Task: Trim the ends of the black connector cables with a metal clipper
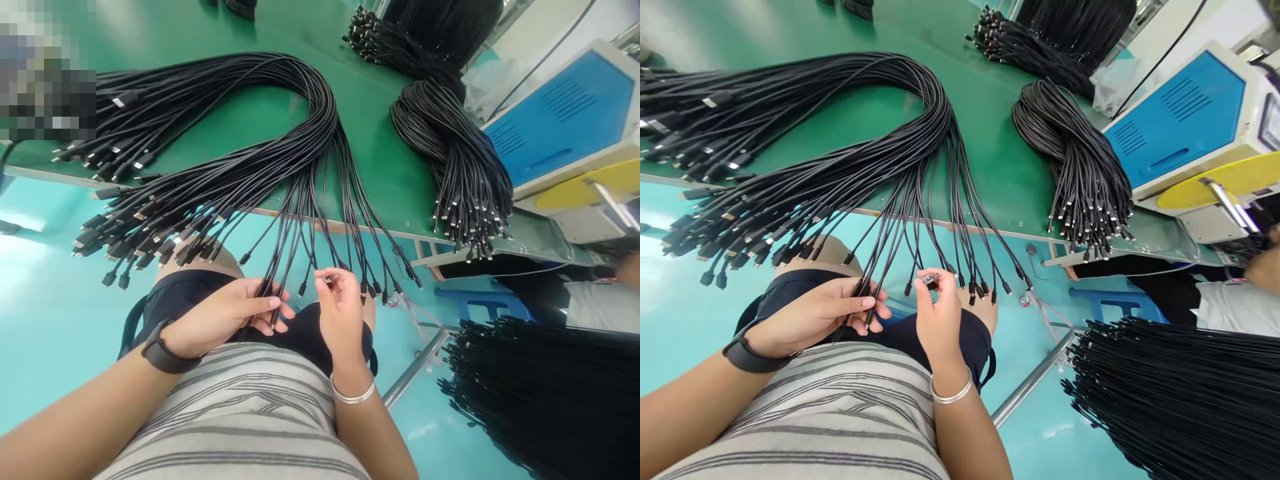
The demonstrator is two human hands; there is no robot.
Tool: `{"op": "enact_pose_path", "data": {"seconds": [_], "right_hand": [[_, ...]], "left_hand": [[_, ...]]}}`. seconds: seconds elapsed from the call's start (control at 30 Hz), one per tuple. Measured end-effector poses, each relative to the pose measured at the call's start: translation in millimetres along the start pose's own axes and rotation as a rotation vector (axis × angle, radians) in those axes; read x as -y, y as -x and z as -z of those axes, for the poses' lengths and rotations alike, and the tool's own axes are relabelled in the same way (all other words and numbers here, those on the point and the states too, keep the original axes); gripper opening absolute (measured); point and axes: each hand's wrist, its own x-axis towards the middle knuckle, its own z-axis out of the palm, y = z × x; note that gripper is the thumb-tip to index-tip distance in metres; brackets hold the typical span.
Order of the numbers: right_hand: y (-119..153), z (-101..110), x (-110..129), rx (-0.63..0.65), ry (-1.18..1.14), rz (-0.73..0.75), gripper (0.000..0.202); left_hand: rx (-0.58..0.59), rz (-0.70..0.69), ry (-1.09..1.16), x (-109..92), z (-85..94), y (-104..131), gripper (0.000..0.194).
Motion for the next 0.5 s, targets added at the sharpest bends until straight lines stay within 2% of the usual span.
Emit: {"op": "enact_pose_path", "data": {"seconds": [0.07,0.2,0.27,0.4,0.5], "right_hand": [[-4.5,7.6,1.6,-0.007,-0.082,-0.051,0.015],[-7.8,13.6,9.5,0.120,-0.453,-0.258,0.019],[-6.8,12.3,12.9,0.160,-0.535,-0.304,0.020],[-4.8,7.9,12.9,0.190,-0.541,-0.307,0.019],[-4.8,9.1,10.2,0.180,-0.326,-0.208,0.016]], "left_hand": [[-0.004,-0.002,0.002,1.1,0.6,-1.2,0.026],[-0.035,-0.043,0.006,3.1,-3.3,-2.7,0.024],[-0.038,-0.047,0.013,3.8,-6.9,-2.2,0.029],[-0.088,-0.018,0.017,4.2,-12.9,0.4,0.033],[-0.161,-0.018,-0.090,3.1,-13.6,1.7,0.029]]}}
